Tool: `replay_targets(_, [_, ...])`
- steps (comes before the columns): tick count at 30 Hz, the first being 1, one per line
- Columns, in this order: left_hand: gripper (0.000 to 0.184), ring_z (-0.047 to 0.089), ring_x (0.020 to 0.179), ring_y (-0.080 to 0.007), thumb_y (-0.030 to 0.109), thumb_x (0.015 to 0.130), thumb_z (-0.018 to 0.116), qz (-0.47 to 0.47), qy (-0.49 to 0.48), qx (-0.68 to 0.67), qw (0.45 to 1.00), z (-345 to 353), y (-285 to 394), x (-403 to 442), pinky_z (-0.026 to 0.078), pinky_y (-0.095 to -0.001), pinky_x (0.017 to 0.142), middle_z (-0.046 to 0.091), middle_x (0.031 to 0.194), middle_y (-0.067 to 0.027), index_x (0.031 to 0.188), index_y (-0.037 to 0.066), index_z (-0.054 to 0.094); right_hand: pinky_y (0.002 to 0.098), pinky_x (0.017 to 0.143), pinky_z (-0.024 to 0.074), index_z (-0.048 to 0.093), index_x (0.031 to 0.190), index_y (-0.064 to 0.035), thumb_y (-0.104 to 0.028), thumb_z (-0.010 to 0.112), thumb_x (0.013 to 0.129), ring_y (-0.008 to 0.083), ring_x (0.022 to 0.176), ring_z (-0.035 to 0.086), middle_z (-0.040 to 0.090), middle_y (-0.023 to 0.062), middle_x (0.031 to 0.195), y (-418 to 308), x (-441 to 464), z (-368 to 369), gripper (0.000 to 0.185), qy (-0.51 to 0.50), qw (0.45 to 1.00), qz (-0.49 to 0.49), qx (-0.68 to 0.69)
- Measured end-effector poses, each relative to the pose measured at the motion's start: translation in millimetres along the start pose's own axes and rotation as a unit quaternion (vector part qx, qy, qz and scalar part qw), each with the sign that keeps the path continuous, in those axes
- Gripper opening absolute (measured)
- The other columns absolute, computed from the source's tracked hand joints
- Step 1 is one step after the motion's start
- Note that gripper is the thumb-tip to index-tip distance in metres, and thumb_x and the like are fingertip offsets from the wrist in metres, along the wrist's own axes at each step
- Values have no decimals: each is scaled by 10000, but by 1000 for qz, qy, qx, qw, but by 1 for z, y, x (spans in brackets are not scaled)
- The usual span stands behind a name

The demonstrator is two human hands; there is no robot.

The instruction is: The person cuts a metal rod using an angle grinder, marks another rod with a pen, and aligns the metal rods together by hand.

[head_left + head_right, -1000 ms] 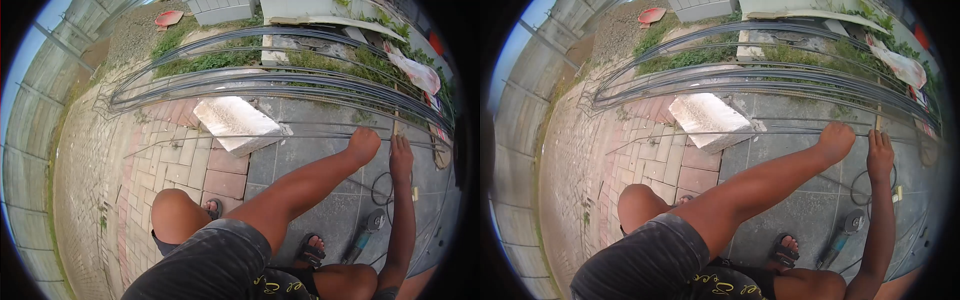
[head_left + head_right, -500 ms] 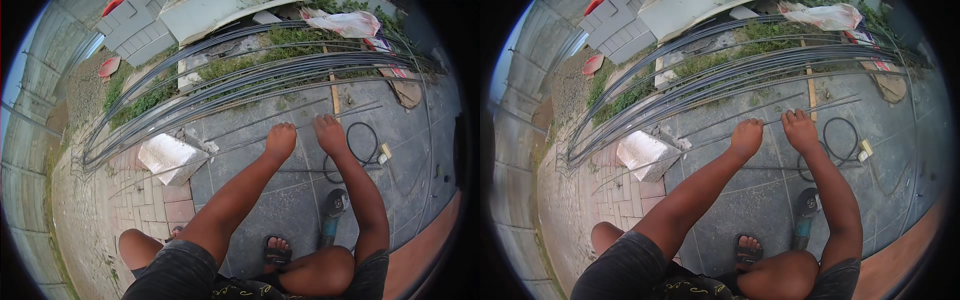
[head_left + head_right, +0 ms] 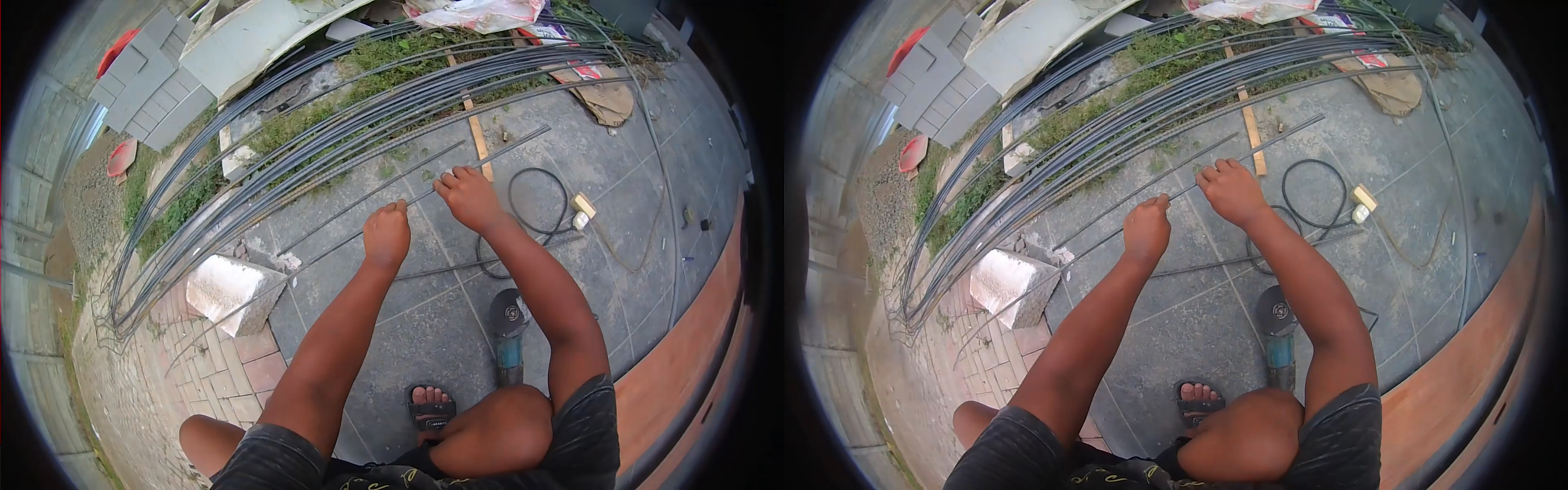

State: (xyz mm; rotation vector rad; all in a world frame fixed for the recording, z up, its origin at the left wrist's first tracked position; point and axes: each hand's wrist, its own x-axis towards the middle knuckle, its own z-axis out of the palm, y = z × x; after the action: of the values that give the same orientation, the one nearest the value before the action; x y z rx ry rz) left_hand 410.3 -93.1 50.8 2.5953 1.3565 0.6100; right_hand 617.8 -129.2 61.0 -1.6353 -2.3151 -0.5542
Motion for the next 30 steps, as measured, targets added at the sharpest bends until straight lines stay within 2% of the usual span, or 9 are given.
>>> replay_targets(9, [79,684,777,-375,108,912,611,4,-5,18,1000,-6,6,2,528,-473,670,702,857,-163,877,53,656,345,831,471,690,847,-114,-156,598,829,197,900,628,663,10,847,0,-2,10,103,12,1000,20,4])
replay_targets(17, [93,667,744,-423,135,919,630,-17,-21,56,998,-13,10,4,511,-514,656,685,811,-216,908,56,679,359,850,478,683,872,-94,-163,603,843,200,903,632,668,16,850,0,-4,13,109,23,999,37,29])
replay_targets(19, [109,667,737,-424,137,928,621,-3,-27,68,997,-13,12,4,506,-518,645,685,801,-215,879,50,665,381,872,480,661,942,-77,-173,614,864,216,926,626,662,38,882,7,-12,1,133,143,988,45,30])
replay_targets(20, [132,669,731,-422,141,934,613,7,-29,77,997,-14,12,4,502,-518,631,687,789,-206,850,46,648,381,872,480,661,942,-77,-173,614,864,216,926,626,662,38,882,20,-22,-12,133,132,989,69,13])
replay_targets(22, [129,664,715,-430,141,937,614,4,-20,86,996,-14,13,5,497,-519,616,682,773,-216,857,48,652,397,891,474,644,992,-72,-207,640,879,242,961,617,654,63,915,45,-46,-50,177,195,970,132,65])
replay_targets(24, [126,664,713,-429,137,939,619,9,-41,101,994,-14,10,8,497,-510,606,683,780,-221,851,55,657,401,894,467,652,998,-60,-247,671,886,269,989,605,654,94,938,77,-97,-90,219,262,914,299,79])
replay_targets(26, [125,672,724,-424,129,936,630,5,-45,102,994,-22,18,10,508,-489,613,690,815,-242,918,37,713,410,895,463,661,1023,-51,-271,673,901,290,980,601,660,110,955,113,-174,-106,252,267,839,475,12])
replay_targets(28, [146,676,732,-423,124,936,634,15,-42,87,995,-16,6,10,514,-481,622,691,836,-255,967,13,724,446,872,482,671,1051,-34,-304,660,928,335,1009,610,672,153,1022,145,-270,-119,297,176,749,638,-29])
replay_targets(30, [181,680,740,-422,118,936,637,15,-36,74,996,-14,2,13,519,-473,631,692,857,-268,1016,-12,734,465,929,505,657,1120,-29,-388,706,888,363,1103,609,656,194,1111,159,-355,-132,430,40,615,787,-20])
